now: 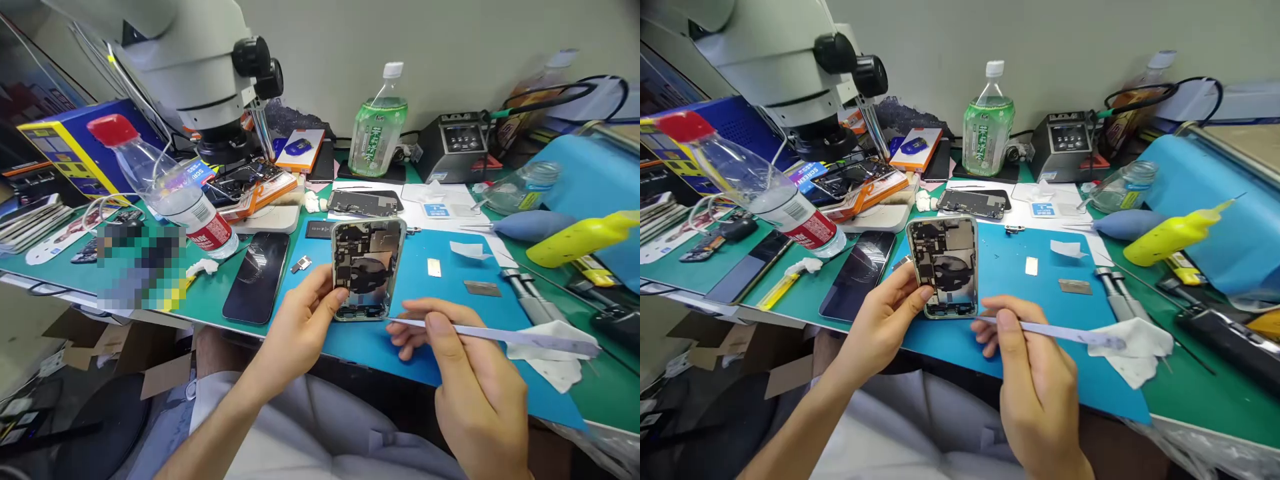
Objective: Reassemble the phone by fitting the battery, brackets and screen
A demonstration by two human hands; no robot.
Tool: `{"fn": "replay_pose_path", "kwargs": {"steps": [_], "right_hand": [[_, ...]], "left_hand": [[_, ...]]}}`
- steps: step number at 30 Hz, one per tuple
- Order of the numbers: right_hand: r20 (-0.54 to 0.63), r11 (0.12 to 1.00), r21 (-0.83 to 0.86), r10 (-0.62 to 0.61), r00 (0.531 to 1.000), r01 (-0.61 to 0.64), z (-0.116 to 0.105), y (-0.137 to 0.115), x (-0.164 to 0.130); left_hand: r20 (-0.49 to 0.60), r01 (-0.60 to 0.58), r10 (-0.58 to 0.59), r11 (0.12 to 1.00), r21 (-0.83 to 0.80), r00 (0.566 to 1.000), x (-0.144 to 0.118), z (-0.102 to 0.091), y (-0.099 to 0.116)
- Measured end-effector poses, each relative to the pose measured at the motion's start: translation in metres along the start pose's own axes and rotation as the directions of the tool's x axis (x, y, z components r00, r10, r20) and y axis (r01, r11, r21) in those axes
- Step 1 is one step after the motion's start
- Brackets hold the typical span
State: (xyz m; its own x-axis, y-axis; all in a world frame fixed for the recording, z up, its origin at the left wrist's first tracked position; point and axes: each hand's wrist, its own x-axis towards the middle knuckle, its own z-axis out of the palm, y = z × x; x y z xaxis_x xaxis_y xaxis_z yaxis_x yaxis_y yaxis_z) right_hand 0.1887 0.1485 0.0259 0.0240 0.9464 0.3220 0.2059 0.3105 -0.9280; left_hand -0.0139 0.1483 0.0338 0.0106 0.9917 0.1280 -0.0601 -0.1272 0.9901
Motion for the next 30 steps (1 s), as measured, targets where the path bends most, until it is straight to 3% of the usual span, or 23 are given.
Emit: {"fn": "replay_pose_path", "kwargs": {"steps": [6,13,30], "right_hand": [[-0.120,0.990,0.096,0.115,0.986,-0.104,0.0026,0.0038,-0.0077],[0.027,0.996,0.026,0.084,0.996,-0.085,-0.0020,0.0041,-0.0097],[0.064,0.977,-0.212,-0.020,0.998,0.033,0.0035,-0.0030,-0.0019]], "left_hand": [[-0.021,0.046,-0.046,0.999,-0.028,0.999,0.0051,-0.0011,-0.0013],[-0.025,0.078,-0.080,0.995,-0.055,0.997,0.0058,-0.0001,0.0004],[-0.023,0.025,-0.026,0.999,-0.029,0.999,-0.0006,-0.0005,0.0001]]}}
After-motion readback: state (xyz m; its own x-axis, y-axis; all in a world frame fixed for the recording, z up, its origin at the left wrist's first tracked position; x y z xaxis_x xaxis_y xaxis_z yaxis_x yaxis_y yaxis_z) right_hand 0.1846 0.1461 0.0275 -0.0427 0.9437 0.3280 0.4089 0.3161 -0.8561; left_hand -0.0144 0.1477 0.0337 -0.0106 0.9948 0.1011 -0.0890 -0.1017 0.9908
